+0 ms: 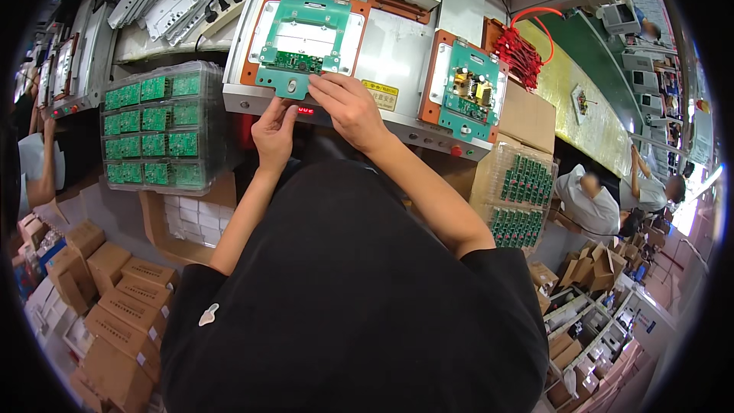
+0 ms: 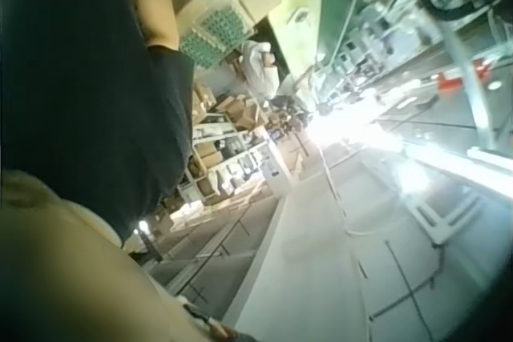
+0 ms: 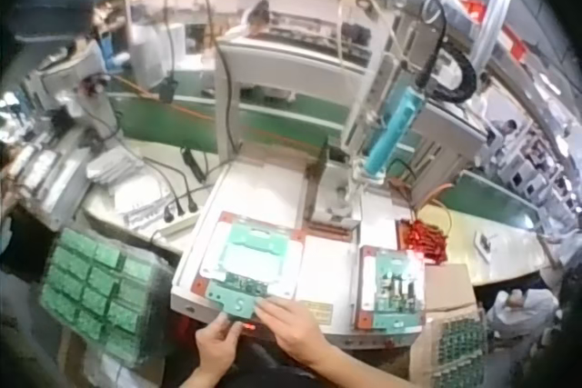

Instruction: The worker is assembling and testing electronic circuit boards by placing them into testing jigs and connecting components.

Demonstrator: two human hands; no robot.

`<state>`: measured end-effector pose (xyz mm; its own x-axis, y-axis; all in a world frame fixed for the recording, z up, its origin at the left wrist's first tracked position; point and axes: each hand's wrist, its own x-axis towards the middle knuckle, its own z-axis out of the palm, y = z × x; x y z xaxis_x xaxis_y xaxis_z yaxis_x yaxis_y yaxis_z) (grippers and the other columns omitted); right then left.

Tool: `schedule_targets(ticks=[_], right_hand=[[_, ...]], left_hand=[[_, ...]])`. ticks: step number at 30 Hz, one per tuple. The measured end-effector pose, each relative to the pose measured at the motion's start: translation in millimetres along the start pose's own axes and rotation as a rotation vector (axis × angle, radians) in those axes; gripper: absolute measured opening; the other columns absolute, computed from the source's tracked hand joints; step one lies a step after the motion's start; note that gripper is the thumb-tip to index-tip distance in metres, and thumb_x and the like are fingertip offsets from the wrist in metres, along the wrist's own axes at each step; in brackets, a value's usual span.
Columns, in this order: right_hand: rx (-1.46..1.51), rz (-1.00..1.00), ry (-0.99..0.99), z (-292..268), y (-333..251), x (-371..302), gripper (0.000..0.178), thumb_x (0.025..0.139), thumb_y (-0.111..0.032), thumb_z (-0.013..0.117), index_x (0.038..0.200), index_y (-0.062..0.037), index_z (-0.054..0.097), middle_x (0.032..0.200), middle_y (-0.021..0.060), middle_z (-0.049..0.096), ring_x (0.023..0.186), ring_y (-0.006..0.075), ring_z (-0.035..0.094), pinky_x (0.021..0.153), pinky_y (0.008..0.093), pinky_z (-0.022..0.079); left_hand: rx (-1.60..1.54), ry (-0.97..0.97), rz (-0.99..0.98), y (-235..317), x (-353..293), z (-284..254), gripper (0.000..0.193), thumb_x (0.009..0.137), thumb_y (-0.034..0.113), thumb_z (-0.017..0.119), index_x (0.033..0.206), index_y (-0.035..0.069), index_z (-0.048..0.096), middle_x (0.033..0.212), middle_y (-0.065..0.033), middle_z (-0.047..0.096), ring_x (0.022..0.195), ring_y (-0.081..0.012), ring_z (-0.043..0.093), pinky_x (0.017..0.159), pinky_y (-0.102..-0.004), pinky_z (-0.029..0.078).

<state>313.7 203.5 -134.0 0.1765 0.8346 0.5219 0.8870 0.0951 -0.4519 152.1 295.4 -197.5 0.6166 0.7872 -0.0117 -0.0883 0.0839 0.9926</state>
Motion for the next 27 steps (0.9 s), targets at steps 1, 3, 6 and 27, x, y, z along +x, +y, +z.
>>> schedule_targets(ticks=[1,3,6,27], right_hand=[[-0.005,0.002,-0.001,0,0,0,0.034,0.075,0.005,0.062,0.108,0.0018,0.069,0.119,0.0097,0.068,0.108,0.0285,0.063,0.091,0.0393,0.052],[-0.008,0.000,-0.002,0,0,-1,0.034,0.075,0.005,0.062,0.108,0.0019,0.069,0.119,0.0096,0.068,0.108,0.0287,0.063,0.091,0.0394,0.052],[-0.014,-0.001,0.003,2,-1,-1,0.033,0.076,0.004,0.062,0.108,0.0017,0.069,0.119,0.0093,0.068,0.108,0.0280,0.063,0.090,0.0390,0.052],[-0.112,0.068,-0.183,-4,19,-19,0.051,0.072,0.005,0.062,0.122,-0.0030,0.064,0.134,0.0073,0.061,0.123,0.0253,0.055,0.108,0.0452,0.037]], left_hand=[[-0.002,0.003,0.003,0,0,0,0.045,0.094,-0.010,0.059,0.138,-0.008,0.051,0.121,-0.0141,0.066,0.109,-0.0155,0.063,0.094,-0.0260,0.050],[-0.005,0.007,0.007,0,0,0,0.045,0.094,-0.010,0.059,0.138,-0.008,0.051,0.121,-0.0142,0.066,0.109,-0.0155,0.064,0.094,-0.0258,0.050],[-0.028,0.005,0.032,3,1,2,0.044,0.093,-0.010,0.059,0.137,-0.008,0.051,0.120,-0.0140,0.066,0.107,-0.0151,0.064,0.093,-0.0254,0.050],[0.720,-0.433,0.520,63,76,-10,0.015,0.085,0.005,0.067,0.100,0.000,0.067,0.100,-0.0124,0.063,0.096,-0.0309,0.063,0.081,-0.0356,0.051]])
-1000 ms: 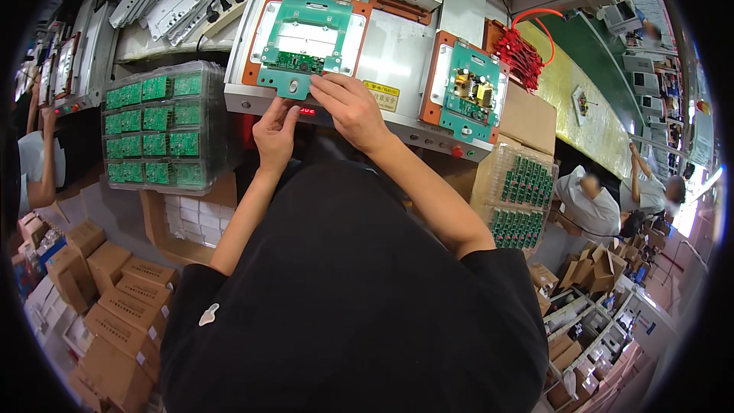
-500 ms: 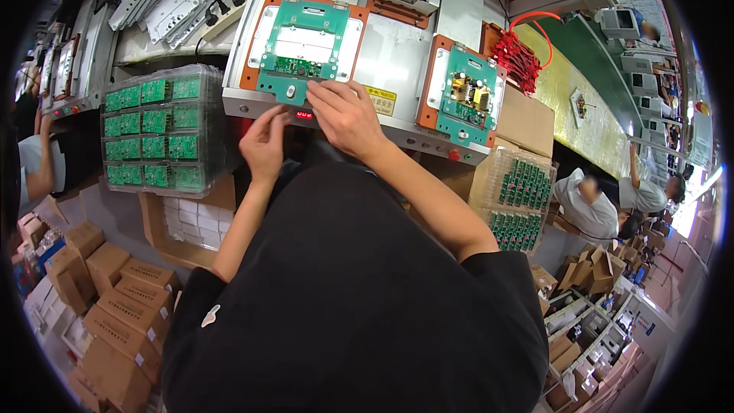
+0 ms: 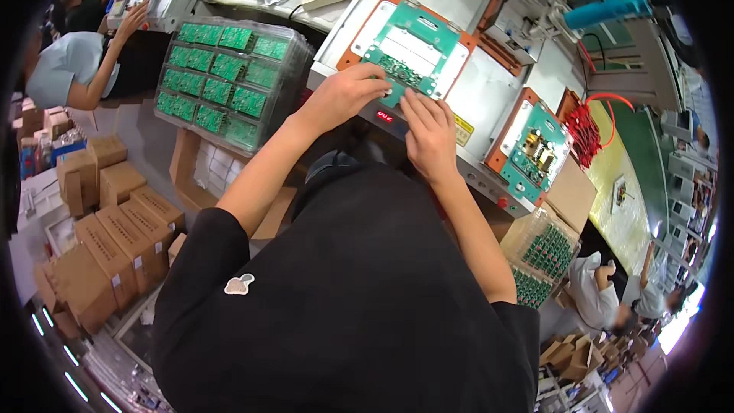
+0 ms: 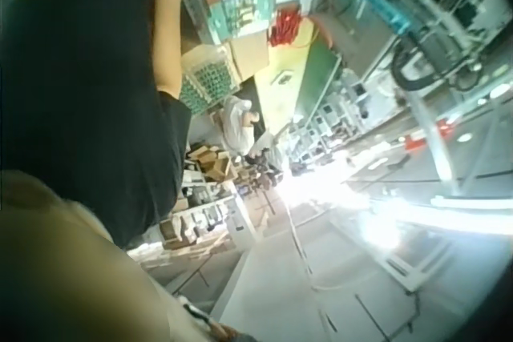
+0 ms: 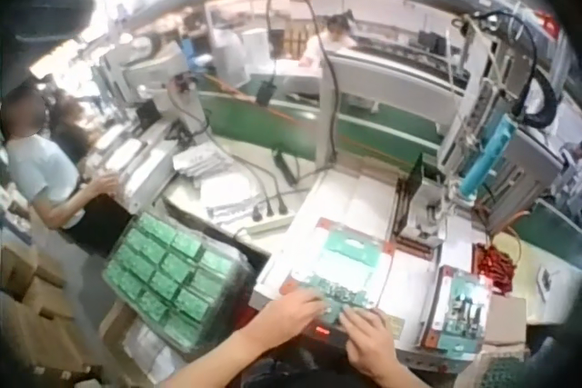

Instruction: The worker is assembling and testing electronic circuit boards by placing them into testing jigs and connecting components.

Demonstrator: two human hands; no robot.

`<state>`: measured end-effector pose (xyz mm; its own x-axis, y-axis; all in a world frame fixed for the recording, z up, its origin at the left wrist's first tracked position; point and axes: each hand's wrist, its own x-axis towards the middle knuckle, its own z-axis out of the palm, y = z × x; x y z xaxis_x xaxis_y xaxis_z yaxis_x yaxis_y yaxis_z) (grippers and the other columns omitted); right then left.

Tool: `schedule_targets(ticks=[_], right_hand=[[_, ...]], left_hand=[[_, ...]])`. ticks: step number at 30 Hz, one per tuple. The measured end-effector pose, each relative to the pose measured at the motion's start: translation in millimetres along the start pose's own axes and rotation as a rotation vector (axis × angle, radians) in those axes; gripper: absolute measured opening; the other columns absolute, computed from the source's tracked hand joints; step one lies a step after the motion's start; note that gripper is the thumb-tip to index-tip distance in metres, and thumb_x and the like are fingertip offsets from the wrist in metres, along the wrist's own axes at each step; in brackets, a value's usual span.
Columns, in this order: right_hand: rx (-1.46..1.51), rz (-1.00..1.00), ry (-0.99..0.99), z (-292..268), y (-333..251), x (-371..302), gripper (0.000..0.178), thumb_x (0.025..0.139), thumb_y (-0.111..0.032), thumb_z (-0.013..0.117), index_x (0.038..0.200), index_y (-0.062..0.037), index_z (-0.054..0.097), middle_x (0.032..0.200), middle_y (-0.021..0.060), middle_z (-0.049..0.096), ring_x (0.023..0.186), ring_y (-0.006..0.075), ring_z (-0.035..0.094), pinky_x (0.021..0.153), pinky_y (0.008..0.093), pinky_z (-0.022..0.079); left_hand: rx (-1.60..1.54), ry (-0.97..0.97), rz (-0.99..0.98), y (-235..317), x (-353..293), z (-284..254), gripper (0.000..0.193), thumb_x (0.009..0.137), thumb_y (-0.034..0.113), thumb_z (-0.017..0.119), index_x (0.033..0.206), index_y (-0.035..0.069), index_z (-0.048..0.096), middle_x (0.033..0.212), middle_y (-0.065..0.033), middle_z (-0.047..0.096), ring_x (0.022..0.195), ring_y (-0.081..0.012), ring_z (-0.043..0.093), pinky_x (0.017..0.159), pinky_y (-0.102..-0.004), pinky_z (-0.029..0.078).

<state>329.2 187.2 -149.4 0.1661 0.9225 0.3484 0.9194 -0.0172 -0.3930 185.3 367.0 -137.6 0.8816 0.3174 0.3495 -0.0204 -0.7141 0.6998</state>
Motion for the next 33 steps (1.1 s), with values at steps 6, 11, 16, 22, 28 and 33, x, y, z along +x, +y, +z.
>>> schedule_targets(ticks=[6,11,16,22,28,33], right_hand=[[0.144,0.116,0.179,-38,-22,-19,0.034,0.078,0.013,0.055,0.107,-0.0008,0.068,0.121,0.0145,0.066,0.115,0.0298,0.060,0.099,0.0390,0.046],[0.310,0.254,0.110,-45,-30,-16,0.026,0.081,0.011,0.057,0.102,-0.0003,0.069,0.110,0.0123,0.069,0.104,0.0276,0.066,0.092,0.0339,0.050],[0.355,0.212,0.061,-52,-34,8,0.025,0.081,0.012,0.056,0.099,0.0001,0.069,0.106,0.0116,0.071,0.099,0.0254,0.068,0.088,0.0315,0.051],[0.542,0.174,0.032,-56,-58,37,0.026,0.080,0.014,0.057,0.098,0.0005,0.070,0.104,0.0124,0.071,0.097,0.0242,0.069,0.083,0.0302,0.053],[0.633,0.069,0.046,-52,-80,87,0.022,0.083,0.008,0.065,0.103,-0.0005,0.070,0.105,0.0123,0.070,0.097,0.0244,0.068,0.084,0.0311,0.054],[0.639,0.101,-0.013,-55,-82,99,0.029,0.084,0.002,0.068,0.112,-0.0055,0.069,0.115,0.0093,0.065,0.105,0.0271,0.064,0.089,0.0335,0.052]], left_hand=[[0.754,0.385,-0.562,-87,-138,-47,0.040,0.087,0.016,0.068,0.119,-0.005,0.057,0.128,-0.0269,0.057,0.121,-0.0441,0.051,0.106,-0.0493,0.040],[0.777,0.140,-0.849,-127,-218,-47,0.079,0.089,0.049,0.067,0.131,-0.015,0.046,0.138,-0.0359,0.046,0.132,-0.0484,0.041,0.111,-0.0498,0.035],[0.486,0.113,-0.962,-105,-190,-81,0.076,0.087,0.050,0.068,0.131,-0.011,0.051,0.124,-0.0333,0.059,0.118,-0.0475,0.055,0.103,-0.0464,0.044],[-0.589,0.688,-1.146,-102,-196,-107,0.050,0.104,0.039,0.050,0.113,-0.010,0.060,0.106,-0.0193,0.069,0.097,-0.0284,0.071,0.081,-0.0402,0.060],[-1.236,0.566,-0.716,-32,-123,-104,0.050,0.107,0.038,0.040,0.120,-0.006,0.057,0.112,-0.0184,0.069,0.098,-0.0280,0.071,0.082,-0.0435,0.060],[-1.192,0.300,-0.745,-16,-68,-90,0.055,0.107,0.044,0.037,0.115,-0.005,0.062,0.101,-0.0139,0.071,0.086,-0.0228,0.071,0.074,-0.0356,0.059]])
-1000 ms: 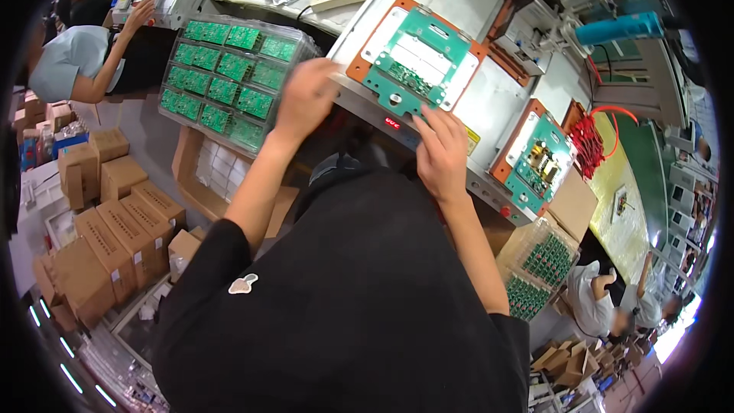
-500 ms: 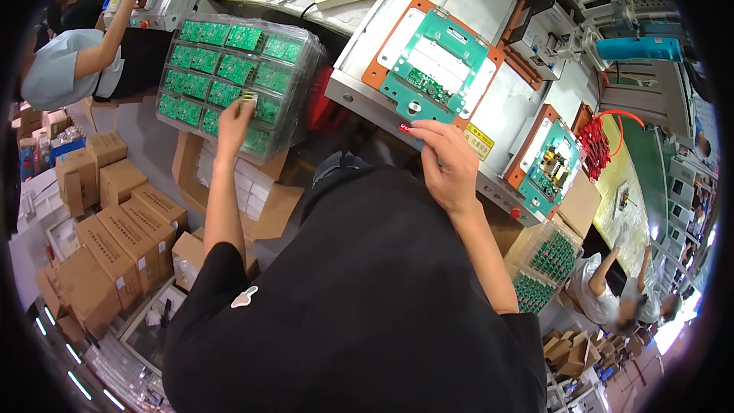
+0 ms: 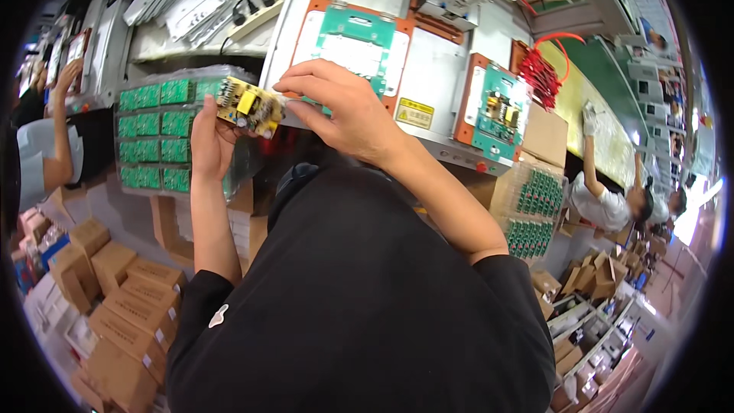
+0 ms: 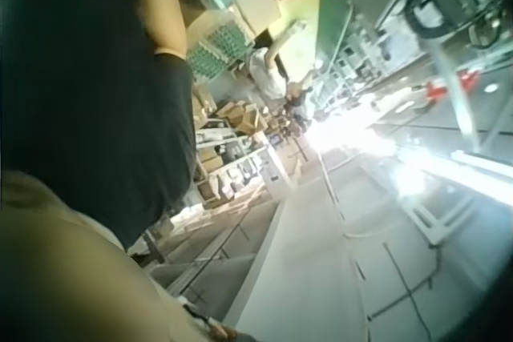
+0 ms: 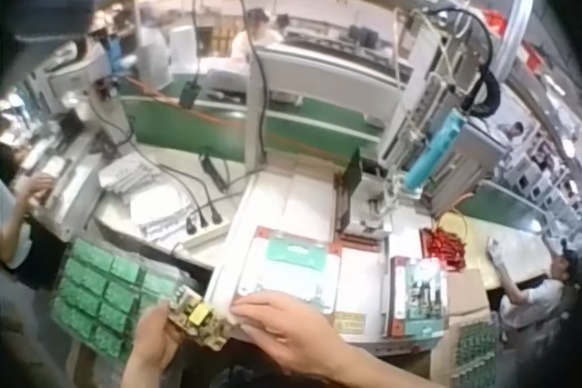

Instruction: The worker is assembling and testing electronic circuit boards by placing them into testing jigs and connecting components.

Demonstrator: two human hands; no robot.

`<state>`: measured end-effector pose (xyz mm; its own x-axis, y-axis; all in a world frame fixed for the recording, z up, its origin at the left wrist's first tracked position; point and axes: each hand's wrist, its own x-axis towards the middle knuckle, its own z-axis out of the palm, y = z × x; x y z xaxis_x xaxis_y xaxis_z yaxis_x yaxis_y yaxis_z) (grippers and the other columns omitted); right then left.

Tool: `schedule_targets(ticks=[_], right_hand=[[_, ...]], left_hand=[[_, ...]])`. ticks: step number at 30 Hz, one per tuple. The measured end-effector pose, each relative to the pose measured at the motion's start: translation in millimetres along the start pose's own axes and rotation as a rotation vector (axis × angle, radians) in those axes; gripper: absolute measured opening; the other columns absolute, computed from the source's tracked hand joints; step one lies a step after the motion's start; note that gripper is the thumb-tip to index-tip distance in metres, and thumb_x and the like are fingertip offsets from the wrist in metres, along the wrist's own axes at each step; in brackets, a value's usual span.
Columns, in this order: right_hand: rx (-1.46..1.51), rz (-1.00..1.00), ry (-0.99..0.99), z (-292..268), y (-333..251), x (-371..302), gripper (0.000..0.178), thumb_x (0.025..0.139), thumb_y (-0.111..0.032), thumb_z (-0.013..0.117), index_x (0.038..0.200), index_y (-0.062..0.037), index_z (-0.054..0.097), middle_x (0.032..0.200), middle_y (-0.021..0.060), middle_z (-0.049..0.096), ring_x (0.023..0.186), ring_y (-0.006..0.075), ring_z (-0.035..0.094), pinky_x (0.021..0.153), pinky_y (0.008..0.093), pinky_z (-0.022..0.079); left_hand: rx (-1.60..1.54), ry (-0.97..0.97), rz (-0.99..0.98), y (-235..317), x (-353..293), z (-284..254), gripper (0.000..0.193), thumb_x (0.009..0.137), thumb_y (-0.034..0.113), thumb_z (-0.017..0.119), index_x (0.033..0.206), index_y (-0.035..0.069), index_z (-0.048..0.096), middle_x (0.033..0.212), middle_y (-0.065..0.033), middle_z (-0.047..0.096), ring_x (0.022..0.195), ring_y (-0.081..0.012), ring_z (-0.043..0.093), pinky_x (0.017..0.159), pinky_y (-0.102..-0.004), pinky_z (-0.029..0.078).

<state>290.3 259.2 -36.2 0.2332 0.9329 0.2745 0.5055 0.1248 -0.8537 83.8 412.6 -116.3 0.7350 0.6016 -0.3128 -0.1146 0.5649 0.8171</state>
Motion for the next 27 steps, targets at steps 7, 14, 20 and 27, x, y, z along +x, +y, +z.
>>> schedule_targets(ticks=[7,14,20,27], right_hand=[[-0.126,-0.184,-0.203,-14,-3,-7,0.044,0.082,0.001,0.070,0.124,-0.0110,0.065,0.120,0.0099,0.061,0.108,0.0289,0.060,0.092,0.0383,0.050],[-0.342,0.011,-0.043,-23,45,-34,0.041,0.081,-0.004,0.073,0.121,-0.0104,0.064,0.116,0.0102,0.061,0.105,0.0317,0.060,0.090,0.0392,0.051],[-0.420,0.189,0.178,-1,105,-24,0.039,0.080,-0.005,0.073,0.118,-0.0063,0.063,0.114,0.0106,0.062,0.106,0.0313,0.060,0.090,0.0388,0.051],[-0.463,0.199,0.155,1,99,-36,0.038,0.081,-0.005,0.072,0.119,-0.0051,0.063,0.117,0.0114,0.064,0.107,0.0317,0.060,0.092,0.0404,0.050]], left_hand=[[0.381,-0.266,-0.288,7,26,52,0.066,0.104,0.057,0.035,0.111,-0.001,0.066,0.092,-0.0075,0.070,0.075,-0.0117,0.063,0.070,-0.0248,0.050],[0.875,-0.161,0.114,28,95,64,0.040,0.100,0.035,0.058,0.109,-0.003,0.070,0.087,-0.0091,0.070,0.078,-0.0151,0.061,0.070,-0.0281,0.049],[1.229,-0.408,0.744,-17,101,68,0.035,0.081,0.014,0.077,0.113,0.003,0.067,0.112,-0.0099,0.064,0.106,-0.0280,0.059,0.089,-0.0364,0.050],[1.262,-0.407,0.835,-25,104,67,0.028,0.081,0.010,0.075,0.107,0.003,0.069,0.107,-0.0092,0.065,0.102,-0.0284,0.060,0.088,-0.0379,0.050]])
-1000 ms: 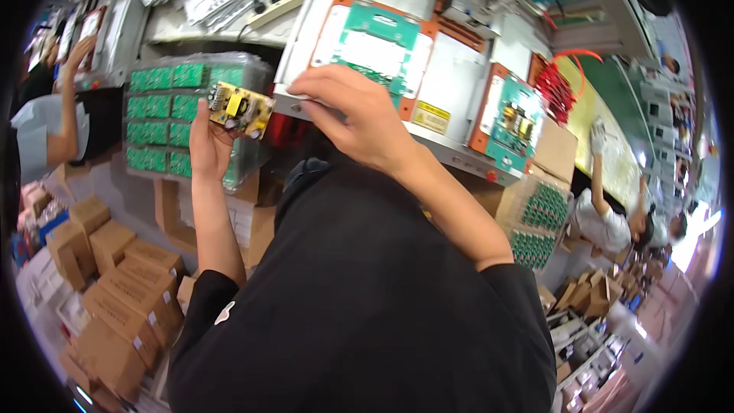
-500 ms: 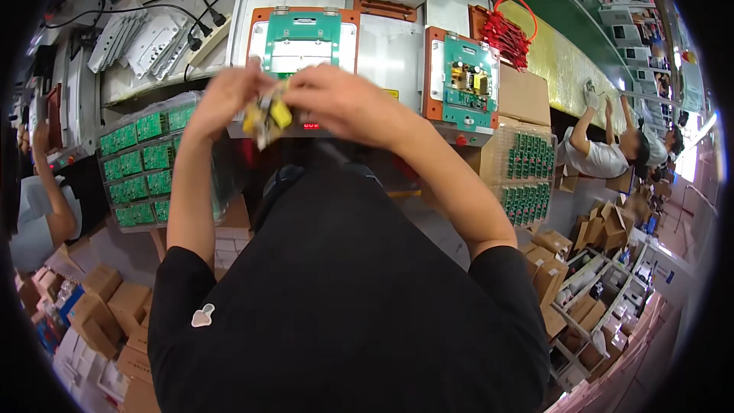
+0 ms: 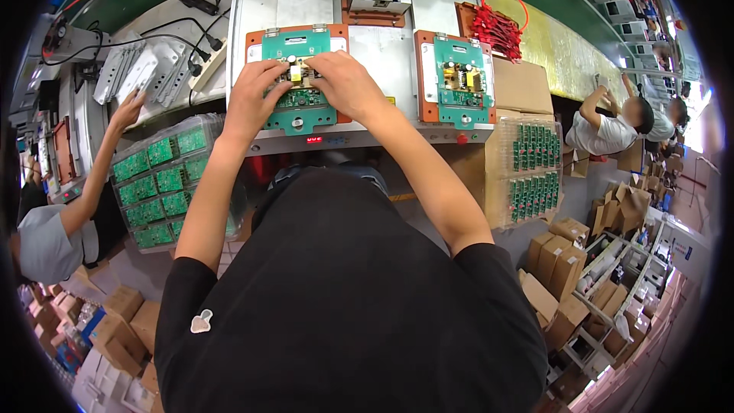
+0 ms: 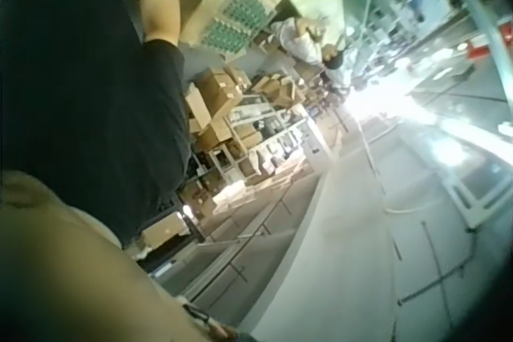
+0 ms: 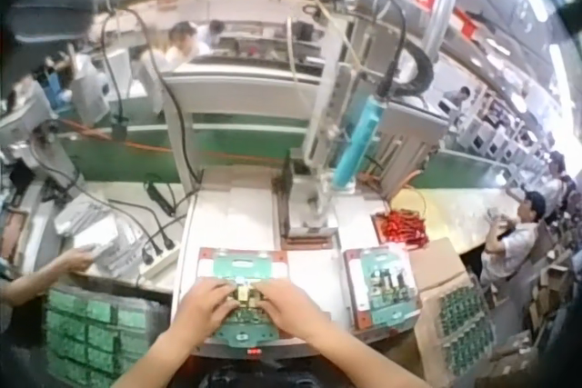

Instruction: The worker is assembling and testing electronic circuit boards by placing them into testing jigs and connecting components.

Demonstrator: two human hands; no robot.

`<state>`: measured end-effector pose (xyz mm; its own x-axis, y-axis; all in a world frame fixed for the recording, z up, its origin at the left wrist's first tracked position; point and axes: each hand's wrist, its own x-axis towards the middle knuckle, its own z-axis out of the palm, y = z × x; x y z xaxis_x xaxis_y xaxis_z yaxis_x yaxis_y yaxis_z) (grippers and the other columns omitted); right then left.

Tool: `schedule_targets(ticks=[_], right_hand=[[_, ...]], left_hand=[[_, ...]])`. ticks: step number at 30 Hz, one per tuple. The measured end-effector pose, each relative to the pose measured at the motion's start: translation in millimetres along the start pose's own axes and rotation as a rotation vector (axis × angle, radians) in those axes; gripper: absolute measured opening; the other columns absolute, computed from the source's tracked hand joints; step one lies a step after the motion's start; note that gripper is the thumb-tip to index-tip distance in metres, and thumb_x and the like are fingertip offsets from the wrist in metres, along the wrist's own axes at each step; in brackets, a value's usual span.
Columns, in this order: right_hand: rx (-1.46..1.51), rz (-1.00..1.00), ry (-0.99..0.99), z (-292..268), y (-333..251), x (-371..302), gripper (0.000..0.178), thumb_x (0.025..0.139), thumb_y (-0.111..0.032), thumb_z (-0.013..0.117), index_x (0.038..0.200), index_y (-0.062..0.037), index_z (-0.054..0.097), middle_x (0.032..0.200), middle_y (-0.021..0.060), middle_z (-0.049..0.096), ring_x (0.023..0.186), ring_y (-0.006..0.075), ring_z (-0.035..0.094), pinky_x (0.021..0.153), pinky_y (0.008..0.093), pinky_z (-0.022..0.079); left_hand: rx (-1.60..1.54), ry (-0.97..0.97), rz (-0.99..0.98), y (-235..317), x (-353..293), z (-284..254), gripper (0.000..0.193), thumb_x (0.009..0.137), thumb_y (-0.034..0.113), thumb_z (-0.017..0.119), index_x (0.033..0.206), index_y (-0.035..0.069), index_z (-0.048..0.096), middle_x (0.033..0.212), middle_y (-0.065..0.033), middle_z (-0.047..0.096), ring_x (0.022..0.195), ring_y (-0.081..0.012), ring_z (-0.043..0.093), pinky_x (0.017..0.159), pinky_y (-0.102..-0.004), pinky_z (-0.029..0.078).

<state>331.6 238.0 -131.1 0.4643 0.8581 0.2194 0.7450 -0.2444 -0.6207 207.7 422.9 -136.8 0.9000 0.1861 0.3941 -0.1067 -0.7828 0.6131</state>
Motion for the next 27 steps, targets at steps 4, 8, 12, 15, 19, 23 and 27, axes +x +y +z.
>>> schedule_targets(ticks=[4,8,12,15,19,23,27], right_hand=[[-0.002,0.013,0.091,11,0,-7,0.040,0.083,-0.005,0.070,0.122,-0.0054,0.062,0.120,0.0123,0.063,0.110,0.0322,0.059,0.093,0.0406,0.049],[-0.065,0.018,0.251,4,-10,-14,0.043,0.085,-0.004,0.070,0.127,-0.0053,0.060,0.120,0.0109,0.064,0.113,0.0309,0.059,0.092,0.0387,0.050],[0.048,0.176,0.412,-27,-31,-37,0.039,0.086,-0.002,0.067,0.125,-0.0042,0.062,0.118,0.0099,0.064,0.109,0.0260,0.061,0.087,0.0350,0.050],[0.175,0.375,0.525,-35,-42,-62,0.030,0.086,0.003,0.063,0.115,-0.0019,0.067,0.115,0.0117,0.065,0.097,0.0192,0.064,0.077,0.0291,0.051],[0.113,0.345,0.452,-20,-53,-70,0.030,0.087,0.002,0.064,0.116,-0.0027,0.067,0.118,0.0111,0.064,0.101,0.0206,0.063,0.076,0.0281,0.052],[0.004,0.196,0.311,1,-52,-13,0.033,0.085,-0.005,0.070,0.118,-0.0050,0.066,0.123,0.0097,0.062,0.110,0.0239,0.059,0.084,0.0340,0.052],[-0.140,-0.020,0.101,14,-24,16,0.042,0.081,-0.013,0.074,0.121,-0.0074,0.064,0.125,0.0087,0.061,0.116,0.0290,0.055,0.098,0.0416,0.045]], left_hand=[[-0.045,-0.026,-0.019,1,0,-1,0.029,0.081,0.010,0.075,0.108,0.003,0.069,0.106,-0.0090,0.066,0.102,-0.0289,0.060,0.089,-0.0380,0.050],[-0.123,-0.001,-0.077,3,-1,-16,0.030,0.083,0.009,0.074,0.112,0.003,0.069,0.119,-0.0096,0.064,0.109,-0.0262,0.060,0.091,-0.0351,0.050],[-0.161,0.251,-0.457,-19,-49,-37,0.031,0.088,0.006,0.069,0.119,0.004,0.066,0.131,-0.0100,0.059,0.115,-0.0231,0.060,0.095,-0.0339,0.049],[-0.203,0.306,-0.599,-36,-101,-32,0.039,0.089,0.007,0.068,0.128,0.005,0.061,0.133,-0.0108,0.057,0.115,-0.0223,0.059,0.095,-0.0348,0.049],[-0.528,0.166,-0.812,-23,-129,-23,0.049,0.090,0.012,0.070,0.136,0.006,0.055,0.138,-0.0126,0.052,0.117,-0.0207,0.055,0.093,-0.0330,0.048],[-0.358,0.082,-0.727,-25,-130,-19,0.049,0.090,0.013,0.070,0.136,0.005,0.055,0.141,-0.0133,0.049,0.122,-0.0212,0.053,0.095,-0.0341,0.047],[-0.360,0.064,-0.666,-22,-129,-14,0.048,0.091,0.015,0.069,0.136,0.007,0.056,0.145,-0.0137,0.045,0.128,-0.0236,0.049,0.098,-0.0353,0.045]])
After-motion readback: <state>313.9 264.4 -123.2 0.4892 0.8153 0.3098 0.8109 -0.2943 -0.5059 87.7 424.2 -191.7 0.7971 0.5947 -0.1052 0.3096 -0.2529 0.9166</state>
